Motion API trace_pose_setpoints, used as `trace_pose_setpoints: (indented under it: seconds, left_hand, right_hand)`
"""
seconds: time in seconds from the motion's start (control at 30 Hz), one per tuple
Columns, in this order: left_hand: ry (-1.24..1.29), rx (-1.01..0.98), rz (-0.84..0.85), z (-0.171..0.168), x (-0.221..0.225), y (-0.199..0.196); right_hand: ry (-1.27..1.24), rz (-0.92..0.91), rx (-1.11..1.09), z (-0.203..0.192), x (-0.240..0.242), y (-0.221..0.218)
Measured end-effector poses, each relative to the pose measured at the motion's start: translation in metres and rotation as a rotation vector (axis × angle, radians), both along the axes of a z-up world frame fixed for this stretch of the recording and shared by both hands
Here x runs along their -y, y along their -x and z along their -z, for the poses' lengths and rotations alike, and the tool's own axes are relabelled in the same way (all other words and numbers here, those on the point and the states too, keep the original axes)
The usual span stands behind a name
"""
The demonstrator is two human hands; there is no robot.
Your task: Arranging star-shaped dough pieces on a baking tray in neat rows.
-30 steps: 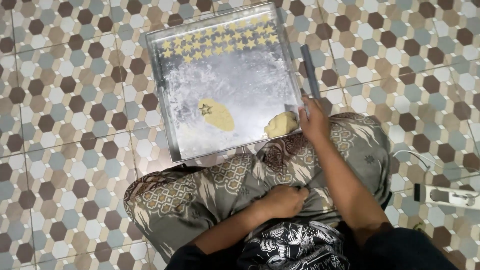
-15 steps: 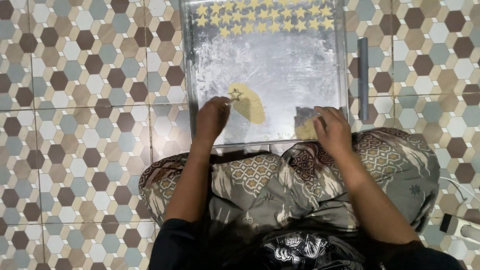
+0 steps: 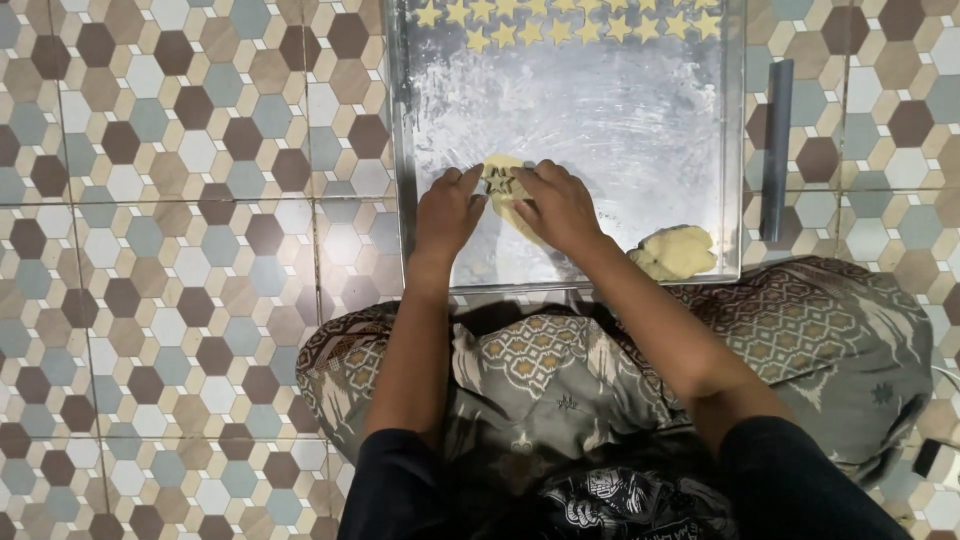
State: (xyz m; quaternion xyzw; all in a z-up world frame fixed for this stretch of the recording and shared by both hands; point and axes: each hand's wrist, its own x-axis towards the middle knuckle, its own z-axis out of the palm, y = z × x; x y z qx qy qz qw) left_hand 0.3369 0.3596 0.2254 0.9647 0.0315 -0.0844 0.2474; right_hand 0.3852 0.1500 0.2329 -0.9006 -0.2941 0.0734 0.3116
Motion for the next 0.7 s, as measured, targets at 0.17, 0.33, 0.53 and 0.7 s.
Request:
trace_pose_setpoints:
  seconds: [0.17, 0.33, 0.53, 0.7]
  left_hand:
    - [-0.006, 0.031, 0.035, 0.003, 0.003, -0.007]
    - [-0.027, 0.059, 0.049, 0.007, 0.004, -0.008]
    - [-0.083, 0.129, 0.078, 0.03, 0.008, -0.01]
    - [-0.112, 0.112, 0.026, 0.044, 0.012, -0.013]
  right_hand:
    - [0.071, -0.011, -0.037, 0.02, -0.007, -0.005]
    - [0.069, -0.006, -0.021, 0.03, -0.012, -0.006]
    - [0.096, 0.005, 0.021, 0.038, -0.015, -0.005]
    - [0.141, 0.012, 0.107, 0.043, -0.02, -0.004]
